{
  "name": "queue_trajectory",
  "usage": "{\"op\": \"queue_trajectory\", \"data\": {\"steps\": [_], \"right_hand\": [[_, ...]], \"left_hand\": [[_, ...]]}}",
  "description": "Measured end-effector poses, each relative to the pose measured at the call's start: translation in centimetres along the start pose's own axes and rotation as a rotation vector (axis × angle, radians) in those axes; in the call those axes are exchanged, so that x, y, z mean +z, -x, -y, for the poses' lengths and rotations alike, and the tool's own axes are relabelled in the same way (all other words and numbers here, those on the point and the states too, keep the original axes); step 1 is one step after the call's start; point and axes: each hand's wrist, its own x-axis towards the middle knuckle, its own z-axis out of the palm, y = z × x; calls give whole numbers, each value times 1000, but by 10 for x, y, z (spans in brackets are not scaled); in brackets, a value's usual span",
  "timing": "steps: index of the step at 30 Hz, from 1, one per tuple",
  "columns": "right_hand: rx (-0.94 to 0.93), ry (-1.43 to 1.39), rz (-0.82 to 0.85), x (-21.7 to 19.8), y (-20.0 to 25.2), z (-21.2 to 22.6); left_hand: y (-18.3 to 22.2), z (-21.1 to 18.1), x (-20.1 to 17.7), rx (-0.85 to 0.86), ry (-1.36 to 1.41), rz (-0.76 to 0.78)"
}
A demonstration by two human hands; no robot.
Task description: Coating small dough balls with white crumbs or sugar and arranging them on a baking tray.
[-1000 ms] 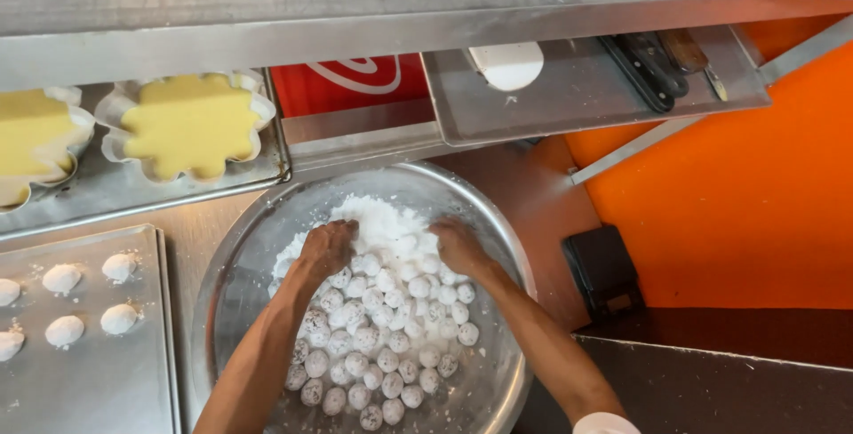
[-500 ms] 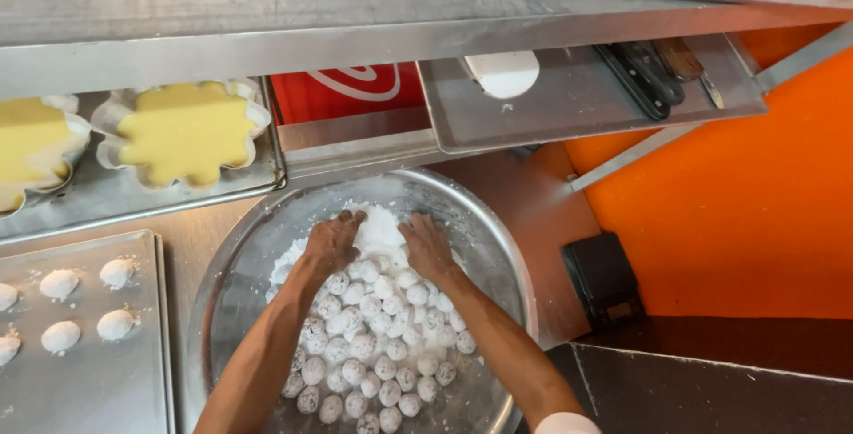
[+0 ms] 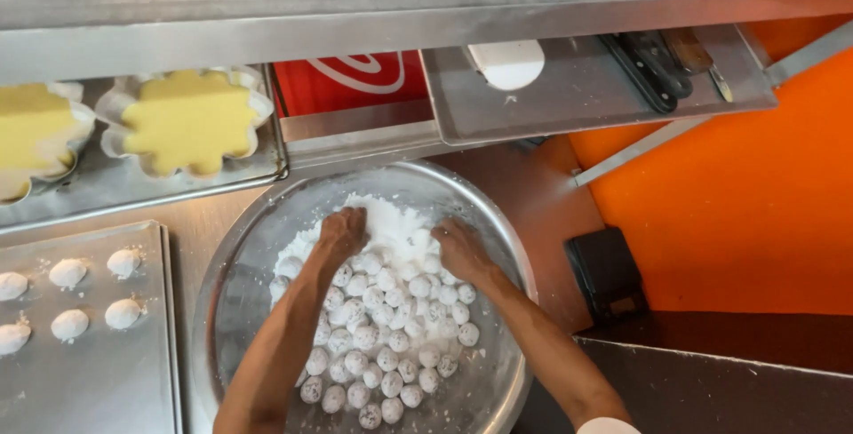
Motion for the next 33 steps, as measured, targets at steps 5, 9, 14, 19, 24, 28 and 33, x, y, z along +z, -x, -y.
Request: {"op": "queue_trajectory", "data": {"steps": [5, 9, 14, 19, 24, 28, 33], "right_hand": [[107, -18, -39, -47, -7, 38], [-24, -101, -122, -27, -17, 45], [86, 62, -64, 17, -11, 15], [119, 51, -158, 38, -16, -2], [286, -256, -432, -36, -32, 115], [143, -412, -404, -53, -70, 306], [-131, -823, -181, 32, -121, 478]], "left_hand": [[-3, -35, 6, 54, -78, -13], [17, -42, -13, 10, -68, 9], [105, 1, -101, -60, 483, -95], [204, 117, -96, -75, 1089, -399], [342, 270, -81, -561, 1080, -403], [362, 400, -3, -586, 1098, -431], [353, 456, 9, -486, 1089, -278]]}}
